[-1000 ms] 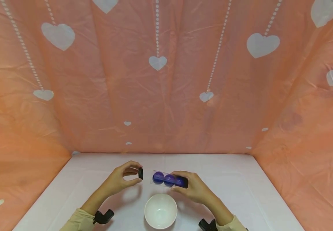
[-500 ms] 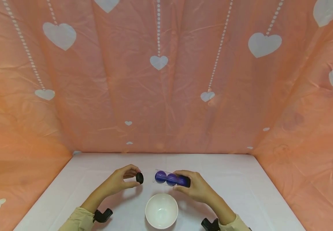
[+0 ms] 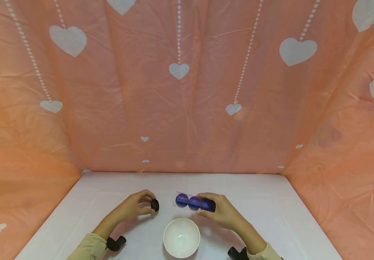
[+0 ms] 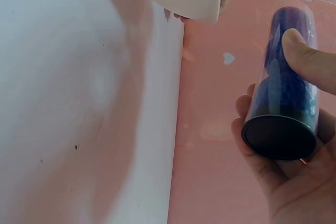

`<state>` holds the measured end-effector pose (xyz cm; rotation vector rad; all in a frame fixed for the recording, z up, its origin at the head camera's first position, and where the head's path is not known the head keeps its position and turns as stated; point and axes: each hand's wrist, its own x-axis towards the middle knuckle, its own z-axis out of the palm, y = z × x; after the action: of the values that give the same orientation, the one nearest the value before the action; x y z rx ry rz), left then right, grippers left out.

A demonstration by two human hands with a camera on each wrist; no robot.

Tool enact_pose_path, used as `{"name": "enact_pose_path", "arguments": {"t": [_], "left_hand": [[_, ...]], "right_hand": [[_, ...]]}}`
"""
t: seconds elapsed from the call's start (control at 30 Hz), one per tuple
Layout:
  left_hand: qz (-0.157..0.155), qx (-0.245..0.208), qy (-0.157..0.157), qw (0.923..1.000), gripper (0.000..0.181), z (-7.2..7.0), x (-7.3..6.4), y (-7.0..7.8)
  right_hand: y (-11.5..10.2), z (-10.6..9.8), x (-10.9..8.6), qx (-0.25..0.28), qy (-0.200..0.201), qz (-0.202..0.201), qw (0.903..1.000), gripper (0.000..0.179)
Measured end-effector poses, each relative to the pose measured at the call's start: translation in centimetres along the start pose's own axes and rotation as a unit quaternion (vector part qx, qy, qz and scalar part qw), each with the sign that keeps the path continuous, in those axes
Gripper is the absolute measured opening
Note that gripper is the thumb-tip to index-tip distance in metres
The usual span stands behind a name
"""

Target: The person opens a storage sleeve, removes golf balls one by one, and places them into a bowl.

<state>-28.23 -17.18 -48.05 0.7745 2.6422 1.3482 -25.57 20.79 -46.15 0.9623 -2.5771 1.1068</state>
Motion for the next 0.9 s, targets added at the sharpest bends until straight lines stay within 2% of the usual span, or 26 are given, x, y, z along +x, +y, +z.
{"name": "enact_pose_path", "arguments": {"t": [0.2, 0.5, 0.9], "left_hand": [[0.004, 0.022, -0.006, 0.9997, 0.038, 0.1, -0.1, -0.5], [0.004, 0.071, 0.005, 0.9974, 0.040, 0.1, -0.4, -0.6], [-0.029, 0.131, 0.017, 0.9908, 0.039, -0.1, -1.1, -0.3]], "right_hand": [[0.0, -0.1, -0.1, -0.005, 0.002, -0.001, 1.0000, 0.040], [0.0, -0.1, -0.2, -0.006, 0.001, 0.001, 1.0000, 0.041], [0.0, -0.1, -0.4, -0.011, 0.006, -0.008, 0.9999, 0.041]]}}
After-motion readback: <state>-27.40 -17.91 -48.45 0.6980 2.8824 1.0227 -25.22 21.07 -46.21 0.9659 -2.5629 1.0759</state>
